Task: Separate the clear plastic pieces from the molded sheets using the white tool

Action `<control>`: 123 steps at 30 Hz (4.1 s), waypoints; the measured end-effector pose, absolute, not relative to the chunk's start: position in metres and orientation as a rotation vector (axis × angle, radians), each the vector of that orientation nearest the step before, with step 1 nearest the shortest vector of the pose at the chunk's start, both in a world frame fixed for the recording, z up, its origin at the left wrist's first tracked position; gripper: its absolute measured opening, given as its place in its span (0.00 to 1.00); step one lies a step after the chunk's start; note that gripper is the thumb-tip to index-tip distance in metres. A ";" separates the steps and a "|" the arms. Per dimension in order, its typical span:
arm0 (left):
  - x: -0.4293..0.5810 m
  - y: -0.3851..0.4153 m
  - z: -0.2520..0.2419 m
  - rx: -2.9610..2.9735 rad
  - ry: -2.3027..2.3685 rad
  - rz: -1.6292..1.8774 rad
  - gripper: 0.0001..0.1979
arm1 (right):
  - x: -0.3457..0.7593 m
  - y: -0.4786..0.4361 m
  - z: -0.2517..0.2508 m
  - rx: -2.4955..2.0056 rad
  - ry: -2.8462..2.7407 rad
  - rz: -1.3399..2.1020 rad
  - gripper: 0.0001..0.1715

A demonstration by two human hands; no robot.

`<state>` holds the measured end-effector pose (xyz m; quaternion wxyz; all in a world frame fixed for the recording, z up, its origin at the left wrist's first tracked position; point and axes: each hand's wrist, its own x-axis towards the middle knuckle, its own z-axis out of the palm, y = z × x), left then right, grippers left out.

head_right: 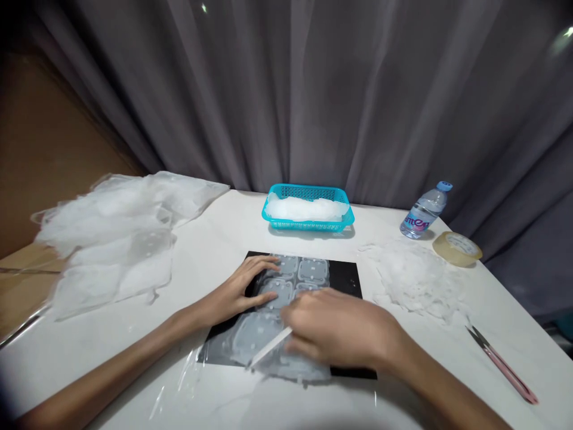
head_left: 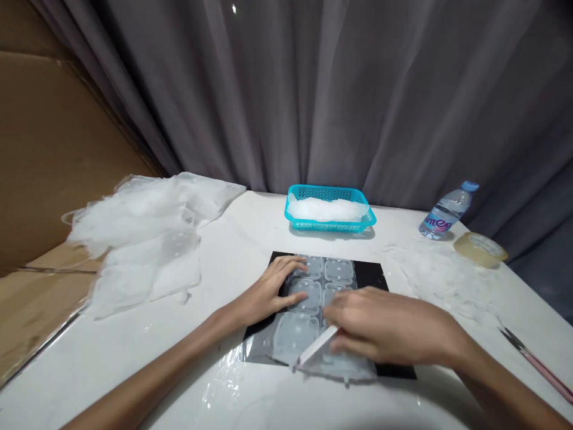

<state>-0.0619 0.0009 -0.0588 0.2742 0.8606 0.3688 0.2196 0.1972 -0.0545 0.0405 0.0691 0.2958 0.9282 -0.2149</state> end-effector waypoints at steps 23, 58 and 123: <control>-0.057 -0.002 -0.052 2.339 0.922 0.412 0.19 | 0.218 0.000 0.027 0.777 2.598 -1.305 0.12; -0.060 -0.002 -0.054 2.323 0.850 0.446 0.18 | 0.200 -0.050 0.021 1.008 2.899 -0.510 0.12; -0.054 0.002 -0.072 2.486 1.141 0.518 0.25 | 0.189 0.001 -0.074 1.080 3.536 -0.777 0.06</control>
